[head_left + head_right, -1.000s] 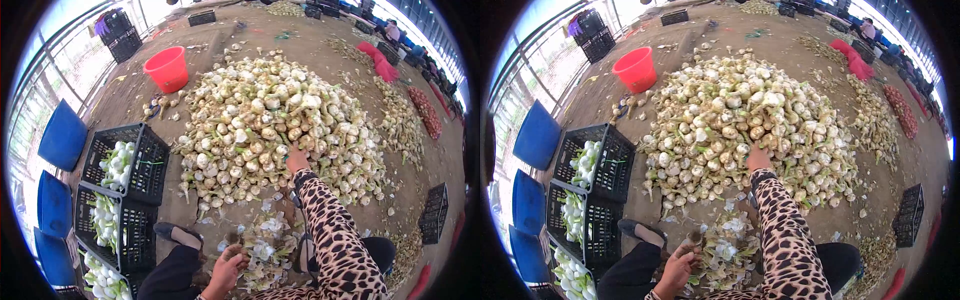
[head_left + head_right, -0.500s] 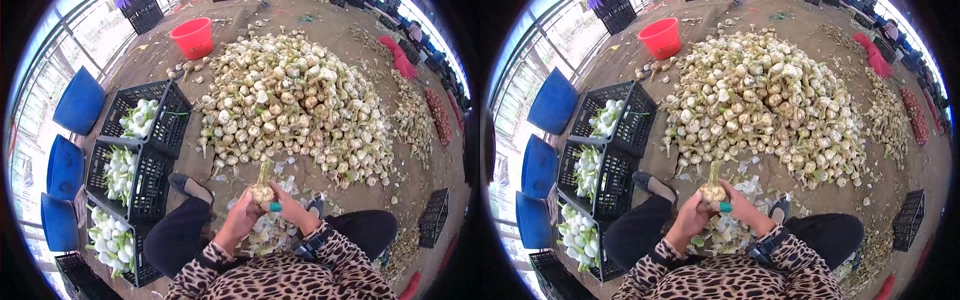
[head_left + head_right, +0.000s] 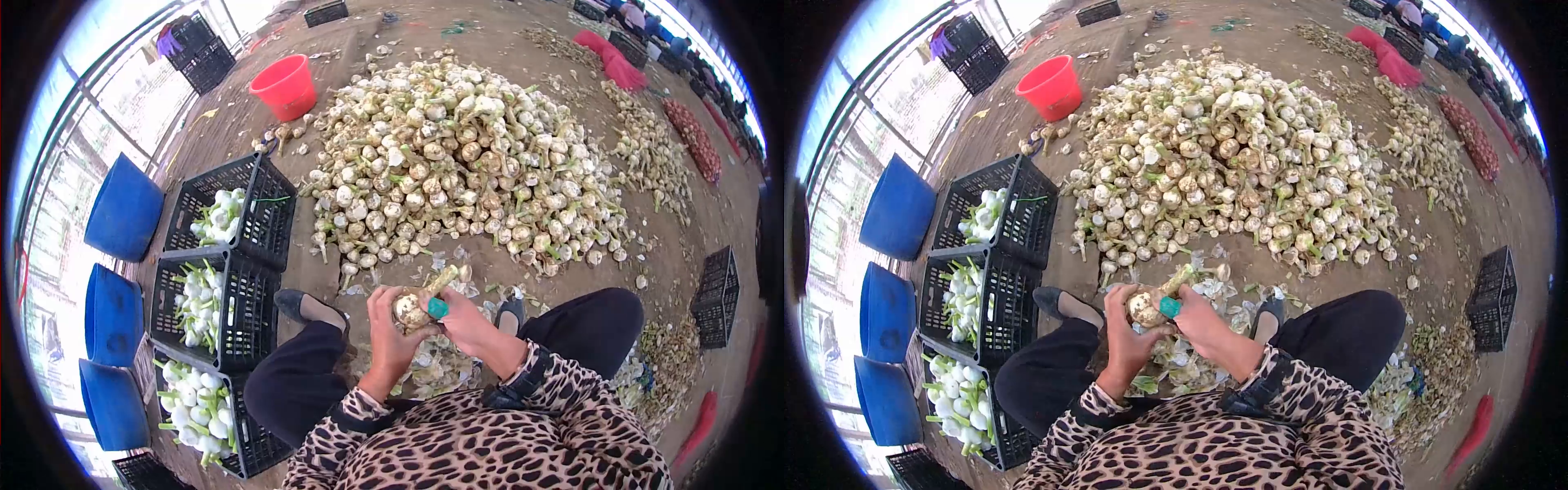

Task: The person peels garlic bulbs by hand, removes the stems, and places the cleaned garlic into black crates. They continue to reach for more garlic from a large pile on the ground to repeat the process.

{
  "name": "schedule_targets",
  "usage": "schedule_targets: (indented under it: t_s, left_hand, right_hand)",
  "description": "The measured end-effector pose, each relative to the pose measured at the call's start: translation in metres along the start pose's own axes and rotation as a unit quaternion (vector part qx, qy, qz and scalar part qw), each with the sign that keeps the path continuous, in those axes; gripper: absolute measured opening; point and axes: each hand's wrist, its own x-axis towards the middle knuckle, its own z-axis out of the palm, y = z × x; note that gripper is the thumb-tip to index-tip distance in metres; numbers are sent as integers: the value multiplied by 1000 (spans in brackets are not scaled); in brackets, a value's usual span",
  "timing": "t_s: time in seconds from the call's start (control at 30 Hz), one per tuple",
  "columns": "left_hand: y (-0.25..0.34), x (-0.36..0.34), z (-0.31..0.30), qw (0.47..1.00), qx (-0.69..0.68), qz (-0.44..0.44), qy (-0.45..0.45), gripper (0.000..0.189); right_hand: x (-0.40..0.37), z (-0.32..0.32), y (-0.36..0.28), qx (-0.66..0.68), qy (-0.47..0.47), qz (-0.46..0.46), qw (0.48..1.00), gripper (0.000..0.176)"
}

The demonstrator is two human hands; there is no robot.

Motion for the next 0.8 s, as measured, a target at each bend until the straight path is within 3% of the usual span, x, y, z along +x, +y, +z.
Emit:
schedule_targets:
  t_s: [0.2,0.37,0.47,0.57,0.67,0.7,0.8]
  left_hand:
    - [-12,-2,1,999,-30,-6,-6,84]
    - [-16,1,-1,997,-70,-26,-12,81]
    - [-18,-1,6,920,-350,-173,-35,79]
    - [-14,-1,7,904,-391,-173,-30,79]
    - [-20,1,7,966,-242,-87,-29,77]
    - [-15,3,5,942,-304,-135,-43,74]
    - [-6,3,-1,834,-488,-251,-59,63]
  right_hand:
    - [2,-9,-1,-89,-49,-60,993,32]
    - [5,-9,3,-124,-31,-138,982,25]
    - [9,-18,1,-185,-31,-146,971,23]
    - [8,-19,-4,-201,-37,-121,971,22]
    - [-1,-14,-16,-234,-25,-120,965,22]
    - [-2,-13,-17,-252,-17,-126,959,22]
    - [0,-18,-11,-322,-16,-264,909,25]
